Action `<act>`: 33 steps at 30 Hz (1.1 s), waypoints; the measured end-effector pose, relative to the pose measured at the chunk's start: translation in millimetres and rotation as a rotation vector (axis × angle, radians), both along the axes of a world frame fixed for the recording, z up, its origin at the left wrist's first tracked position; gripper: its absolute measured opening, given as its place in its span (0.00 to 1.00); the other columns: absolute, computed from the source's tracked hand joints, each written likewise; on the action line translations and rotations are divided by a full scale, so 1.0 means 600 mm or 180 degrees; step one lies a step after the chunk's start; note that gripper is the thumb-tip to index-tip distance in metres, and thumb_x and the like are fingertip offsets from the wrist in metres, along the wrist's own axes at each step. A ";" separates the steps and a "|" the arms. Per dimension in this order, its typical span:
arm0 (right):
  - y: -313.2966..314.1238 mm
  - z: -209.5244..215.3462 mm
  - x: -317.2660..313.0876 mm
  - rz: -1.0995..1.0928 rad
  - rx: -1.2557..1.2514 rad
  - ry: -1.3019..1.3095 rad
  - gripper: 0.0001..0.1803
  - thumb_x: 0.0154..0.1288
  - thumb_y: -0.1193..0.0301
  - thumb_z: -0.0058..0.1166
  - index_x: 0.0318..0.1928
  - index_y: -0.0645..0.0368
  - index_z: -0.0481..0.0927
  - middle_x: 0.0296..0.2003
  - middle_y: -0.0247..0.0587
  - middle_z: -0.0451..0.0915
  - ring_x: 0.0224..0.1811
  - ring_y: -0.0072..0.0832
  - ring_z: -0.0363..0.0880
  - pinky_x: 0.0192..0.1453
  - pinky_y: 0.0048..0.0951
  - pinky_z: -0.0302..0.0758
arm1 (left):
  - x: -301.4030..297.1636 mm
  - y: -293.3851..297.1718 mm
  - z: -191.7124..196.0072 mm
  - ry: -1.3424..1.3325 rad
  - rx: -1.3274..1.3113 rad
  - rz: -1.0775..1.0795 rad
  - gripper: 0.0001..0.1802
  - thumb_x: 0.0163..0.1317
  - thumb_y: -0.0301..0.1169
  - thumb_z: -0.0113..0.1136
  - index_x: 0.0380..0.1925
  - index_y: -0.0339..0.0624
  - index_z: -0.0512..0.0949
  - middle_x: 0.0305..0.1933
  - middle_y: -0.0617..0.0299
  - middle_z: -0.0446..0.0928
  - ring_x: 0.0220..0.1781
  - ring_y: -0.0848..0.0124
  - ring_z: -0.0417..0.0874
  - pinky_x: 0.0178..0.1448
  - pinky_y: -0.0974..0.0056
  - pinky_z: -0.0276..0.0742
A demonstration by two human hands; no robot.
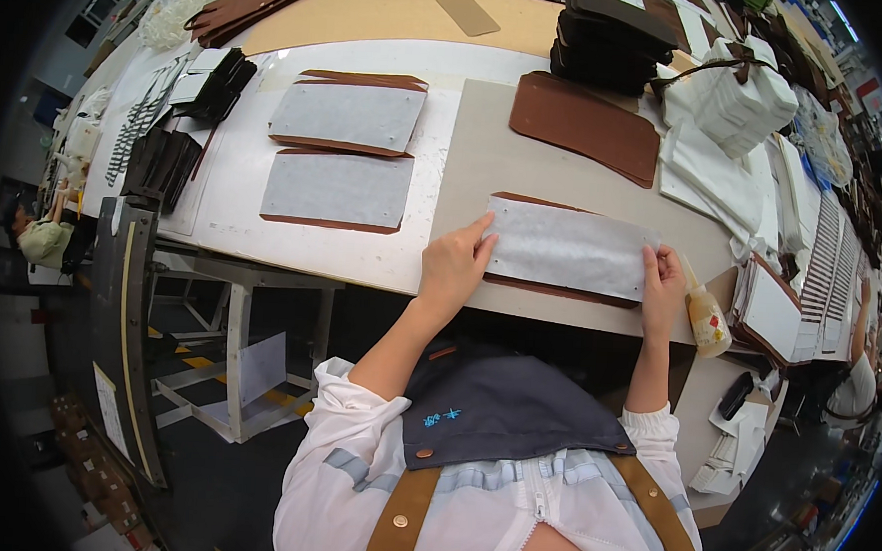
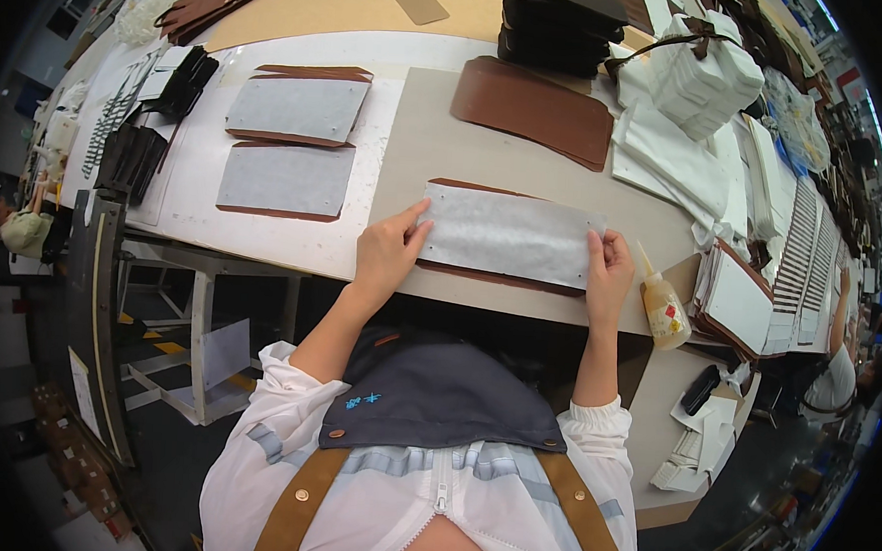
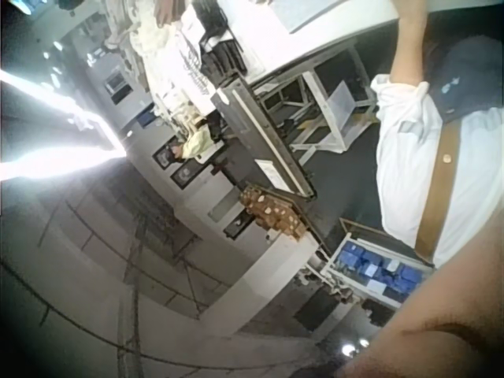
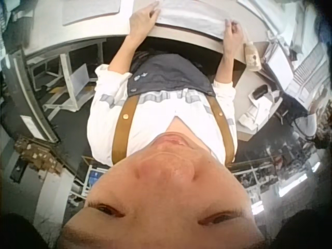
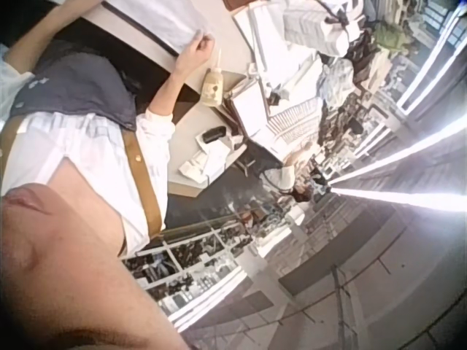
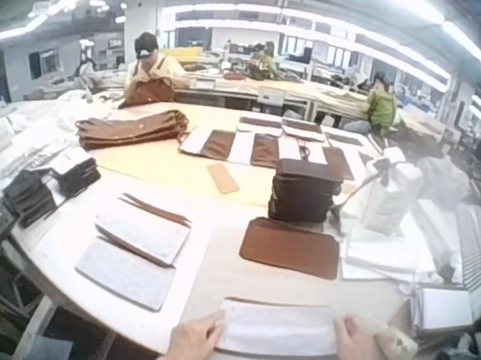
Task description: The person repeatedly applies glue to brown rectangular pieces and adheres white fabric pieces to them. The person smooths each assembly and stacks the finished units on the table.
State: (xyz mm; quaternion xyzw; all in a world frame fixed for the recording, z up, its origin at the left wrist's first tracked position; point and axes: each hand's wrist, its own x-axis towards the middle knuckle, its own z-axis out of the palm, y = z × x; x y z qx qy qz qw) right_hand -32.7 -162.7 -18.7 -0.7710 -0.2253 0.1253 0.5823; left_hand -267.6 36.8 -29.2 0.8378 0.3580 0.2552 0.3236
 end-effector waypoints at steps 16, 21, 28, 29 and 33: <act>-0.016 0.002 -0.010 0.0041 -0.1207 -0.1613 0.16 0.65 0.75 0.60 0.53 0.55 0.83 0.30 0.41 0.82 0.26 0.31 0.78 0.35 0.31 0.75 | 0.005 -0.004 0.006 0.0343 0.0021 0.0007 0.19 0.64 0.35 0.66 0.54 0.46 0.84 0.20 0.57 0.77 0.22 0.60 0.78 0.31 0.58 0.74; -0.014 0.008 -0.014 -0.0023 -0.1319 -0.1607 0.11 0.65 0.73 0.60 0.47 0.56 0.85 0.37 0.44 0.85 0.31 0.37 0.83 0.38 0.34 0.77 | 0.005 -0.005 0.011 0.0377 -0.0066 0.0018 0.19 0.65 0.34 0.66 0.56 0.47 0.83 0.19 0.58 0.74 0.21 0.64 0.74 0.31 0.60 0.71; -0.017 -0.001 -0.014 -0.0025 -0.1269 -0.1699 0.10 0.65 0.73 0.58 0.47 0.56 0.85 0.38 0.44 0.85 0.33 0.39 0.83 0.39 0.36 0.78 | 0.005 -0.003 0.010 0.0420 -0.0096 0.0018 0.20 0.66 0.35 0.65 0.57 0.46 0.82 0.18 0.59 0.70 0.20 0.70 0.68 0.31 0.63 0.69; -0.017 -0.001 -0.014 -0.0022 -0.1253 -0.1716 0.10 0.65 0.73 0.58 0.47 0.56 0.85 0.37 0.44 0.85 0.33 0.40 0.83 0.39 0.36 0.78 | 0.004 -0.003 0.010 0.0409 -0.0103 0.0018 0.20 0.66 0.35 0.65 0.58 0.46 0.82 0.18 0.59 0.70 0.20 0.70 0.68 0.31 0.63 0.69; -0.017 -0.004 -0.015 -0.0035 -0.1268 -0.1780 0.10 0.65 0.73 0.58 0.46 0.56 0.85 0.36 0.43 0.85 0.33 0.41 0.83 0.39 0.37 0.78 | 0.005 -0.004 0.009 0.0405 -0.0111 0.0016 0.20 0.66 0.35 0.65 0.58 0.47 0.82 0.18 0.60 0.70 0.20 0.71 0.69 0.31 0.63 0.69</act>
